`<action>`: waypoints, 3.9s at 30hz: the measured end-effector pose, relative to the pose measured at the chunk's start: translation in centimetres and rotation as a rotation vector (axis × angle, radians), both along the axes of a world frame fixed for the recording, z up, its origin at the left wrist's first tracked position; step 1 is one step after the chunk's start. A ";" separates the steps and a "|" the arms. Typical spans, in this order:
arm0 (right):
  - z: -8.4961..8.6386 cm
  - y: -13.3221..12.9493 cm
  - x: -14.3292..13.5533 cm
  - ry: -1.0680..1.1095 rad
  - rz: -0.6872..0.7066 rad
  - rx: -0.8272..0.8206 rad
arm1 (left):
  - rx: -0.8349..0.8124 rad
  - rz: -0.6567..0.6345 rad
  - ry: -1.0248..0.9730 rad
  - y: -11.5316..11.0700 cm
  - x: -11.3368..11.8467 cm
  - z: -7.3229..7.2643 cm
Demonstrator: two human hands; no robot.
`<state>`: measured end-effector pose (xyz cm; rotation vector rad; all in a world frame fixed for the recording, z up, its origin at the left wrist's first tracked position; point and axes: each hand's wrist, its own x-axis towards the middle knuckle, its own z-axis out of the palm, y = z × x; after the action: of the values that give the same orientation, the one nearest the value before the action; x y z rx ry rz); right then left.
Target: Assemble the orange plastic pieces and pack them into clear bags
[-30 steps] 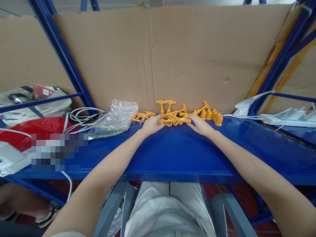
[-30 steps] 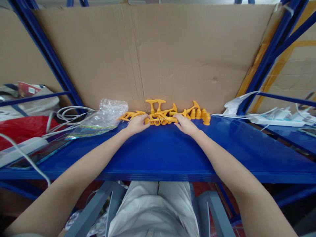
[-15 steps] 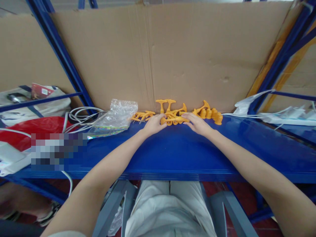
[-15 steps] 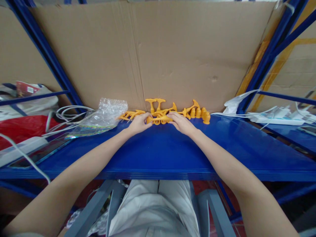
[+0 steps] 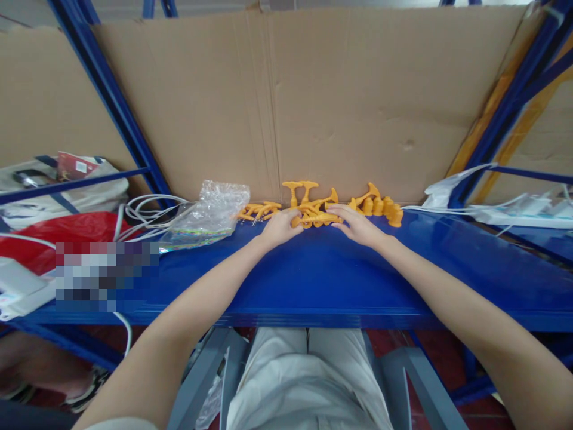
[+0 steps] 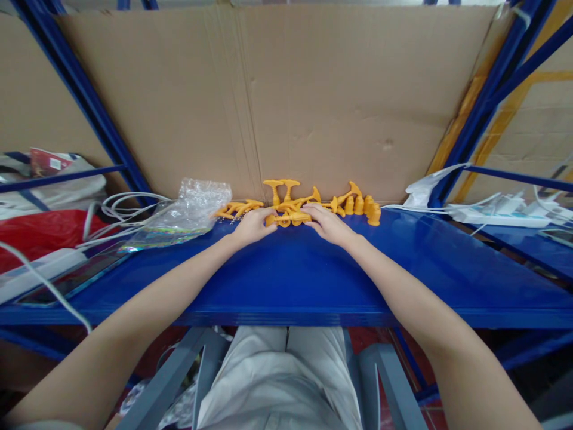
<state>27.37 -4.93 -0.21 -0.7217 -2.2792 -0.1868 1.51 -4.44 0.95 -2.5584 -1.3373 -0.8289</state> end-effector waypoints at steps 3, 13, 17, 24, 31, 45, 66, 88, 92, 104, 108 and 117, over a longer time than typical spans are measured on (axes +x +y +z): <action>0.3 0.0 0.2 0.079 -0.012 -0.047 | 0.014 0.028 0.011 -0.1 0.0 0.1; -0.2 0.7 0.4 0.391 0.018 -0.498 | 0.041 0.005 0.028 -0.2 -0.2 0.1; -0.1 0.3 0.0 0.466 0.012 -0.643 | 0.038 -0.006 0.026 -0.2 -0.2 0.2; 0.0 0.2 -0.5 0.571 -0.048 -0.711 | 0.029 -0.001 0.032 -0.4 0.2 0.2; 0.3 -0.3 0.2 0.477 0.023 -0.816 | 0.027 -0.006 0.040 -0.4 0.1 0.2; 1.1 -1.2 -0.6 0.556 -0.147 -0.927 | 0.091 -0.082 -0.019 0.5 -0.1 -0.5; 0.3 -0.6 0.0 0.586 -0.010 -0.826 | 0.131 -0.108 -0.102 0.7 0.0 -0.7; -0.3 -0.1 -0.2 0.539 0.073 -0.768 | 0.086 -0.032 -0.125 0.3 0.2 -0.5; 0.3 -0.7 -0.4 0.544 0.039 -0.786 | 0.084 -0.046 -0.139 0.0 0.3 -0.4; 0.6 -0.9 -0.7 0.522 -0.043 -0.813 | 0.063 -0.018 -0.156 0.0 0.4 -0.2; 0.6 -1.0 -0.5 0.538 0.033 -0.749 | 0.055 -0.023 -0.168 0.0 0.3 -0.2; 0.9 -1.8 -2.0 0.535 -0.103 -0.901 | 0.077 -0.078 -0.188 -0.4 0.5 -0.2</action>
<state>25.39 -6.76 0.72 -1.1566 -1.7334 0.9336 2.05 -4.88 0.79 -2.5409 -1.2322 -1.1375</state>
